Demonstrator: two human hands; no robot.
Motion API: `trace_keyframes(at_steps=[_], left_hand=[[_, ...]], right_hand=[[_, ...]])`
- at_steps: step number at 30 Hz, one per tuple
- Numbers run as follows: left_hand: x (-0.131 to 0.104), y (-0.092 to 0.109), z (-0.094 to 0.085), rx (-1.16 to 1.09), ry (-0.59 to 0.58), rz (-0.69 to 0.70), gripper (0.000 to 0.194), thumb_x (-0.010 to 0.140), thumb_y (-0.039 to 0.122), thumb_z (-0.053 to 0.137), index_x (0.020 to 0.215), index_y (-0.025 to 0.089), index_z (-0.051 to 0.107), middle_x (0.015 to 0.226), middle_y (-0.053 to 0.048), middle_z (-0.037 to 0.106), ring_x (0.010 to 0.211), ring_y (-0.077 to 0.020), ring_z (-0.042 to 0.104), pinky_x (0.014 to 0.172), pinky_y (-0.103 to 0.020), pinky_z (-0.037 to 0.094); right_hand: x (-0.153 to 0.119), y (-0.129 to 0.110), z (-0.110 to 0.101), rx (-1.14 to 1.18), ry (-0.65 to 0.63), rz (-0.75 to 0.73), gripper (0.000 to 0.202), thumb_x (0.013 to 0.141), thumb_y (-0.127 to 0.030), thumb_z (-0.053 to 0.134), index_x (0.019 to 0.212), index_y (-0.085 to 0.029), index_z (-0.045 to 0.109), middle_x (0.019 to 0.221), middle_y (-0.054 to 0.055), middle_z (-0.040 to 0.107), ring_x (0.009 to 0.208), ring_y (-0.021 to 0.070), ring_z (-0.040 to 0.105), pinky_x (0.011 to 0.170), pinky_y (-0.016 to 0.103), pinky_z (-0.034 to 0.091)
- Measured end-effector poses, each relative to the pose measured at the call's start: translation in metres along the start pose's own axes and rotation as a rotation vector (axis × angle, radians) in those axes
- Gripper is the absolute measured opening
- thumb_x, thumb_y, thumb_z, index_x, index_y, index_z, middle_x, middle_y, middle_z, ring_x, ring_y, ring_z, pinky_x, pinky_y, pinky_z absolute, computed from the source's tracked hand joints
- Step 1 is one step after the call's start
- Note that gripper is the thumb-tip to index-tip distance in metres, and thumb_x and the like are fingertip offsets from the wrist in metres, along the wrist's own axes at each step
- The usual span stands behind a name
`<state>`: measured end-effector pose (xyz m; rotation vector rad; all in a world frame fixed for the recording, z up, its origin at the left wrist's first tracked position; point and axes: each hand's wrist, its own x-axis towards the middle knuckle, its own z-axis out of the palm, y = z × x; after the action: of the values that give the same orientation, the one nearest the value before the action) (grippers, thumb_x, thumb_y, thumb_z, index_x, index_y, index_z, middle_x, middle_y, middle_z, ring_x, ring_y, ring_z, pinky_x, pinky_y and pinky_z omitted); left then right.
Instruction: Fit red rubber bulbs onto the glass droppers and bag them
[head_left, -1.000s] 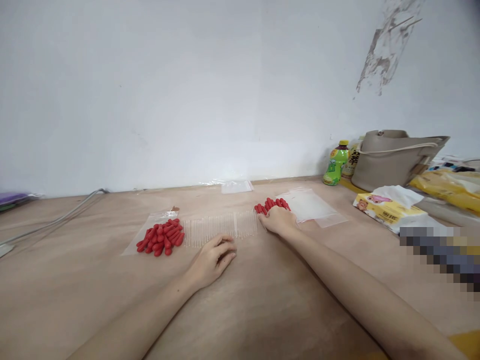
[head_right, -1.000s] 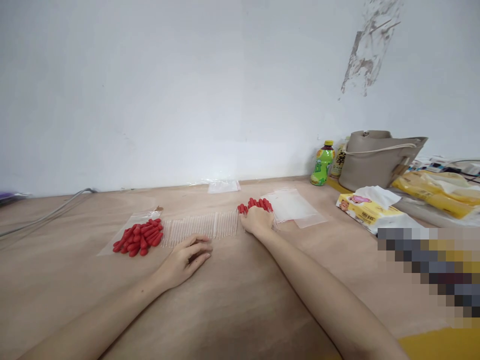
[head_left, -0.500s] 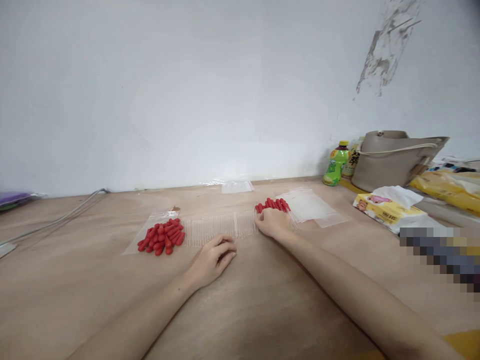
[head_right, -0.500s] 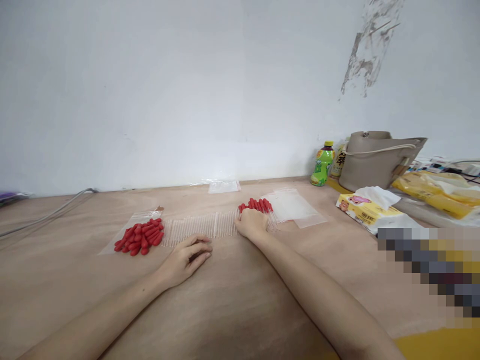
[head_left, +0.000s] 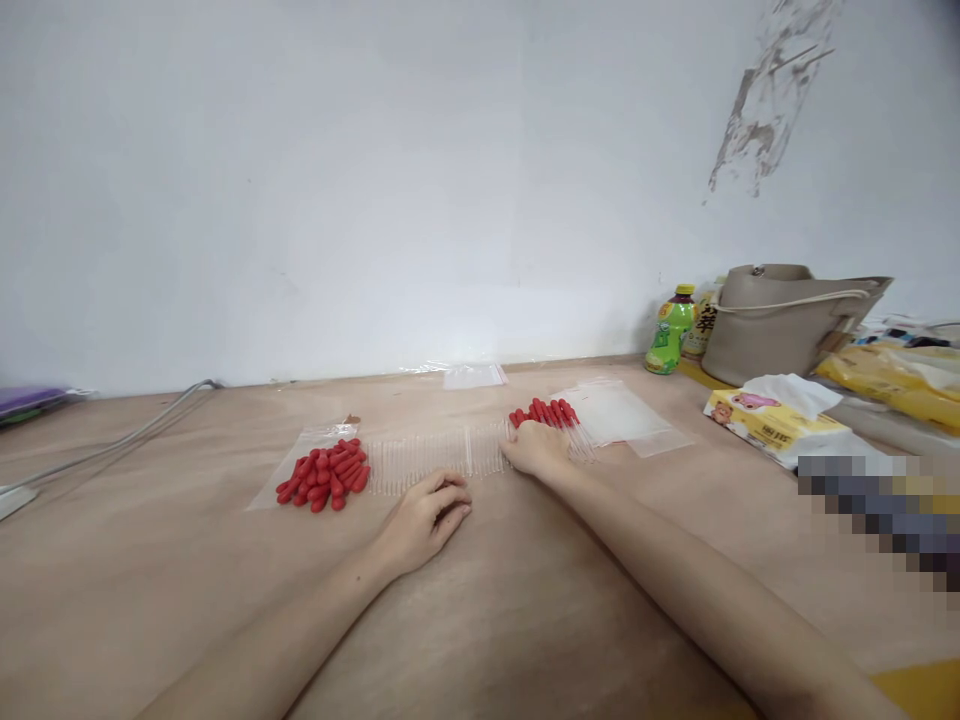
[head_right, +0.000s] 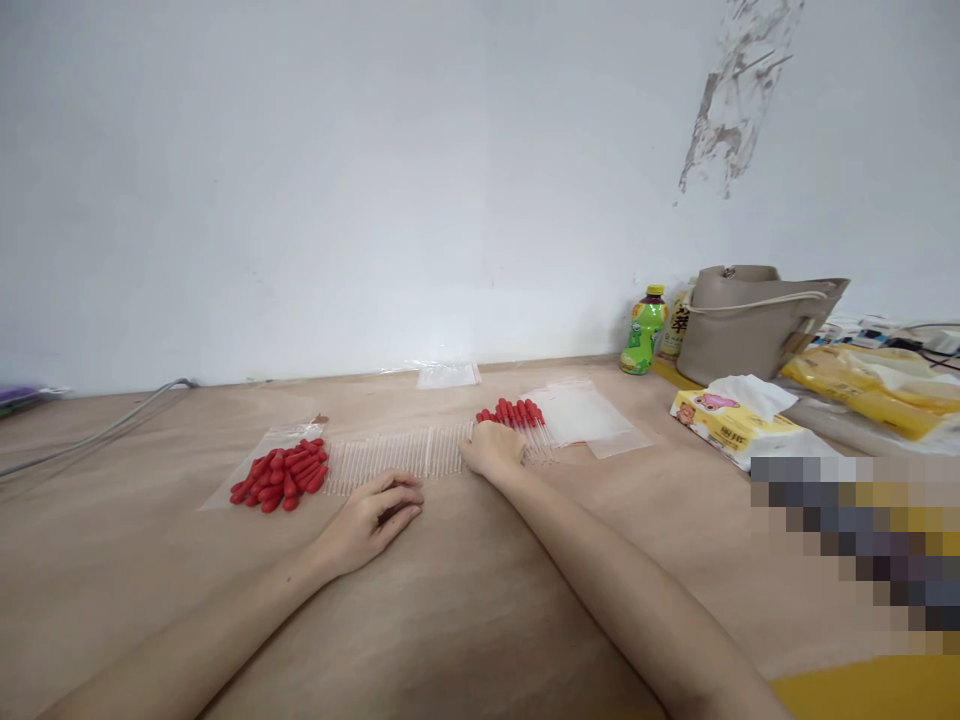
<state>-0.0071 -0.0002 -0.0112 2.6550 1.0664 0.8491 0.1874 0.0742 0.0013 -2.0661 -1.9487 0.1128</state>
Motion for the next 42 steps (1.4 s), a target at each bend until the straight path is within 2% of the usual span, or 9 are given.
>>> trace_keyframes(at_steps=[4, 8, 13, 20, 28, 31, 35, 39, 42], left_hand=[[0.0, 0.001, 0.001, 0.05, 0.016, -0.004, 0.018, 0.084, 0.02, 0.042, 0.089, 0.019, 0.059, 0.095, -0.005, 0.055, 0.08, -0.0141, 0.054, 0.07, -0.025, 0.045], [-0.002, -0.004, -0.016, 0.423, 0.117, -0.093, 0.017, 0.081, 0.024, 0.044, 0.078, 0.017, 0.06, 0.082, -0.006, 0.056, 0.076, -0.0194, 0.052, 0.068, -0.032, 0.04], [-0.007, -0.026, -0.052, 0.928, 0.138, -0.341, 0.021, 0.079, 0.022, 0.041, 0.073, 0.015, 0.06, 0.081, -0.011, 0.055, 0.08, -0.0266, 0.049, 0.068, -0.037, 0.033], [-0.011, -0.047, -0.06, 1.053, 0.06, -0.491, 0.03, 0.079, 0.03, 0.04, 0.077, 0.013, 0.064, 0.083, -0.013, 0.056, 0.084, -0.0288, 0.047, 0.069, -0.038, 0.029], [-0.009, -0.056, -0.06, 1.059, 0.053, -0.524, 0.031, 0.08, 0.027, 0.039, 0.068, 0.012, 0.063, 0.079, -0.014, 0.058, 0.082, -0.0299, 0.049, 0.07, -0.041, 0.03], [-0.006, -0.049, -0.06, 1.01, 0.126, -0.455, 0.029, 0.082, 0.026, 0.039, 0.068, 0.012, 0.061, 0.078, -0.013, 0.056, 0.083, -0.0292, 0.049, 0.069, -0.04, 0.032], [-0.001, -0.023, -0.041, 0.639, 0.219, -0.199, 0.022, 0.085, 0.027, 0.04, 0.076, 0.015, 0.056, 0.08, -0.008, 0.054, 0.079, -0.022, 0.05, 0.07, -0.033, 0.038], [0.001, -0.001, -0.01, 0.23, 0.099, -0.089, 0.014, 0.085, 0.024, 0.042, 0.079, 0.017, 0.053, 0.079, -0.003, 0.054, 0.075, -0.0163, 0.052, 0.067, -0.028, 0.043], [-0.001, 0.002, -0.001, 0.109, 0.07, -0.081, 0.013, 0.081, 0.027, 0.05, 0.09, 0.018, 0.054, 0.088, -0.004, 0.055, 0.082, -0.0176, 0.053, 0.072, -0.031, 0.044]], right_hand=[[-0.005, 0.0, -0.005, 0.012, 0.013, -0.032, 0.03, 0.078, -0.035, 0.039, 0.08, -0.017, 0.063, 0.079, 0.01, 0.065, 0.079, 0.0246, 0.06, 0.062, 0.031, 0.04], [-0.018, 0.002, -0.013, 0.015, 0.102, -0.102, 0.028, 0.083, -0.031, 0.034, 0.089, -0.015, 0.056, 0.082, 0.01, 0.062, 0.079, 0.0227, 0.058, 0.064, 0.03, 0.037], [-0.041, 0.02, -0.009, 0.078, 0.273, -0.434, 0.016, 0.084, -0.022, 0.037, 0.082, -0.014, 0.05, 0.079, 0.008, 0.059, 0.074, 0.0189, 0.053, 0.067, 0.03, 0.034], [-0.06, 0.043, 0.007, 0.208, 0.334, -0.78, 0.016, 0.086, -0.021, 0.04, 0.091, -0.016, 0.054, 0.083, 0.006, 0.059, 0.079, 0.0177, 0.051, 0.073, 0.032, 0.037], [-0.061, 0.041, 0.01, 0.309, 0.327, -0.885, 0.021, 0.086, -0.019, 0.04, 0.097, -0.017, 0.057, 0.081, 0.006, 0.057, 0.077, 0.0161, 0.051, 0.071, 0.03, 0.041], [-0.061, 0.041, 0.008, 0.338, 0.318, -0.871, 0.019, 0.086, -0.019, 0.039, 0.094, -0.017, 0.057, 0.083, 0.006, 0.057, 0.079, 0.0162, 0.051, 0.072, 0.03, 0.042], [-0.062, 0.041, 0.008, 0.355, 0.323, -0.842, 0.017, 0.085, -0.018, 0.039, 0.091, -0.017, 0.055, 0.086, 0.006, 0.058, 0.081, 0.0165, 0.052, 0.074, 0.031, 0.042], [-0.063, 0.042, 0.008, 0.346, 0.286, -0.833, 0.017, 0.086, -0.017, 0.038, 0.091, -0.018, 0.053, 0.085, 0.005, 0.058, 0.08, 0.0167, 0.052, 0.074, 0.032, 0.042], [-0.065, 0.043, 0.006, 0.348, 0.24, -0.84, 0.017, 0.086, -0.017, 0.037, 0.092, -0.018, 0.053, 0.086, 0.005, 0.058, 0.081, 0.0161, 0.051, 0.074, 0.031, 0.042]])
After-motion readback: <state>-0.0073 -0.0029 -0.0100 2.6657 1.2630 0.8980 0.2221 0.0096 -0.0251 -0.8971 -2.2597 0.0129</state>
